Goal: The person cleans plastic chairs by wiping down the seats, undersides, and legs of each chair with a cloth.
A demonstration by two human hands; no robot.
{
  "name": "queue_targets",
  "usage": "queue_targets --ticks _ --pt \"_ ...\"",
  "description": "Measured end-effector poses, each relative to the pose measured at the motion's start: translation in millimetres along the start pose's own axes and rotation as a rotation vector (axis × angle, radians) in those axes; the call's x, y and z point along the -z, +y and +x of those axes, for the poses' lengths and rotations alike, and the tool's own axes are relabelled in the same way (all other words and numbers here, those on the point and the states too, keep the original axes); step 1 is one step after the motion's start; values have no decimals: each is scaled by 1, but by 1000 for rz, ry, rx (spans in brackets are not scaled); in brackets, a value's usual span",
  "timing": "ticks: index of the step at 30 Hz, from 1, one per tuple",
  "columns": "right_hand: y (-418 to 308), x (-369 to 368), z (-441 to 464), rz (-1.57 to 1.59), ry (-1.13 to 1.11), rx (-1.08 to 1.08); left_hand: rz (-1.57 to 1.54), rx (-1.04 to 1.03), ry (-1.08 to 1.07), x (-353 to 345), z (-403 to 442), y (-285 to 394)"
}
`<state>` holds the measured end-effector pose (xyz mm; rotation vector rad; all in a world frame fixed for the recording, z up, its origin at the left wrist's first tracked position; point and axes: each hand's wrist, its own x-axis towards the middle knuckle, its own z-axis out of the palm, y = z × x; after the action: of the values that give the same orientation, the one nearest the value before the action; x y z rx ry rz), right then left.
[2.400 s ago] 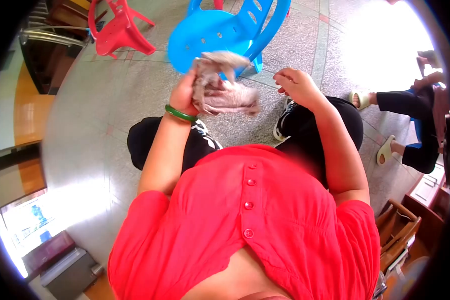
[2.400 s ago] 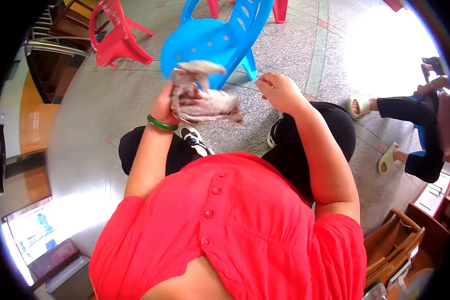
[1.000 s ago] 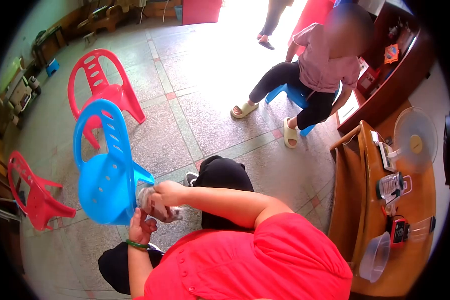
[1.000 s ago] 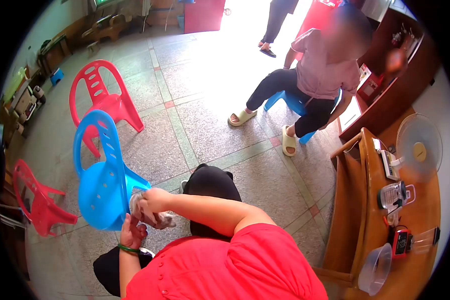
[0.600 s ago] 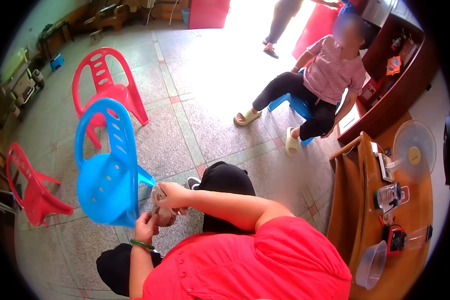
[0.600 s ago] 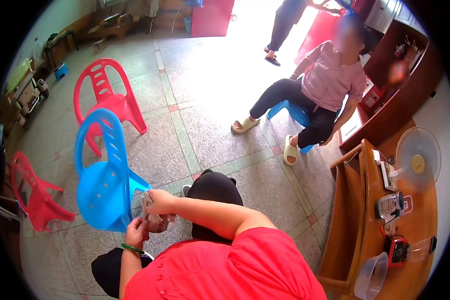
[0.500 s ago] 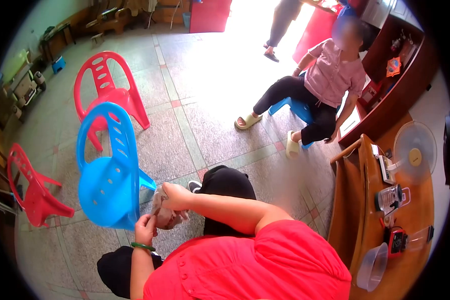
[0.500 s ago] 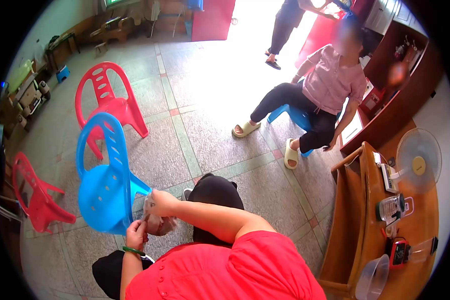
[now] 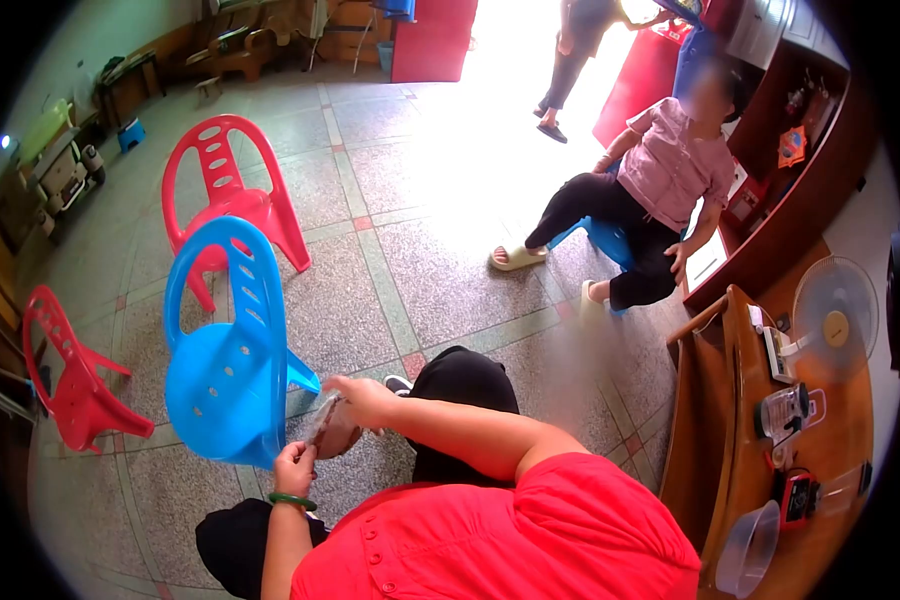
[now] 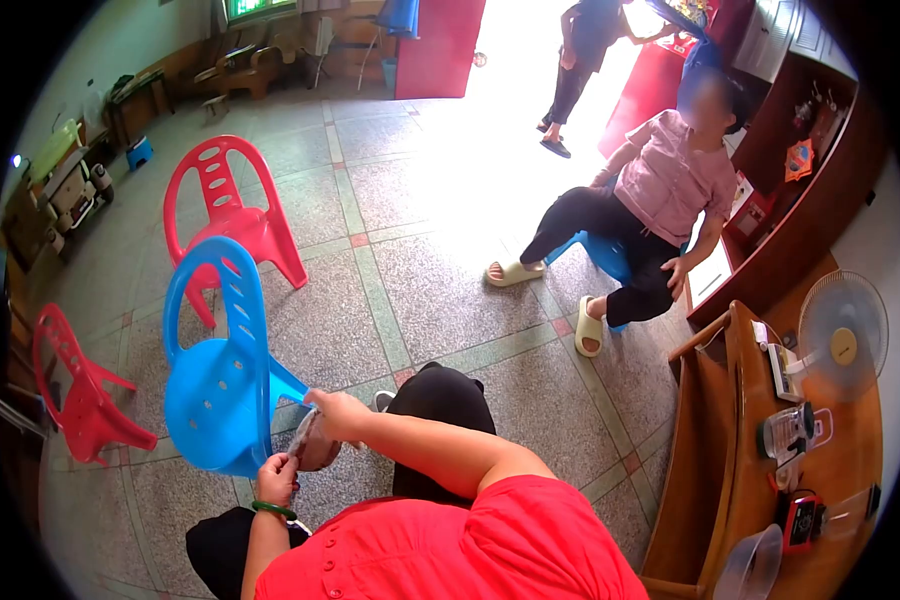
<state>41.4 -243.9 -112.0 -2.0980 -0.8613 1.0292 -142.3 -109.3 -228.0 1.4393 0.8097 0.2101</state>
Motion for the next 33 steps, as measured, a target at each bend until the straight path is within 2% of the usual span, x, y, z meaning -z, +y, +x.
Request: queue_targets --ticks 1,3,9,11,14,18,20,21,24,27,30,31,33 --pt "13 -7 9 -1 -1 1 17 2 -14 0 1 -3" --pt "37 -22 27 -242 94 286 33 6 -20 -1 2 -6" --pt "41 -29 26 -352 21 276 184 -11 -89 -2 -4 -10" --pt "36 -27 20 -352 -30 265 180 -49 -91 -3 -3 -13" --pt "28 -23 15 -511 -68 272 157 -60 -100 -4 -4 -11" --pt "28 -23 16 -643 -3 268 87 -28 -148 -6 -11 1" --pt "26 -20 16 -701 -165 196 116 -121 -130 -7 -9 -5" --pt "26 -20 12 -704 -101 227 109 -133 -131 -7 -7 -8" --pt "30 -22 15 -765 -95 229 57 -85 -87 -7 -4 -12" --pt "35 -24 15 -798 -29 359 53 -78 -70 -6 -3 -12" --pt "58 -33 31 -696 57 778 56 -74 -42 -4 0 -17" --pt "60 -36 35 -699 57 782 50 -62 -27 -4 0 -17" --pt "56 -39 39 -665 -123 659 42 -35 -16 -1 2 -19"
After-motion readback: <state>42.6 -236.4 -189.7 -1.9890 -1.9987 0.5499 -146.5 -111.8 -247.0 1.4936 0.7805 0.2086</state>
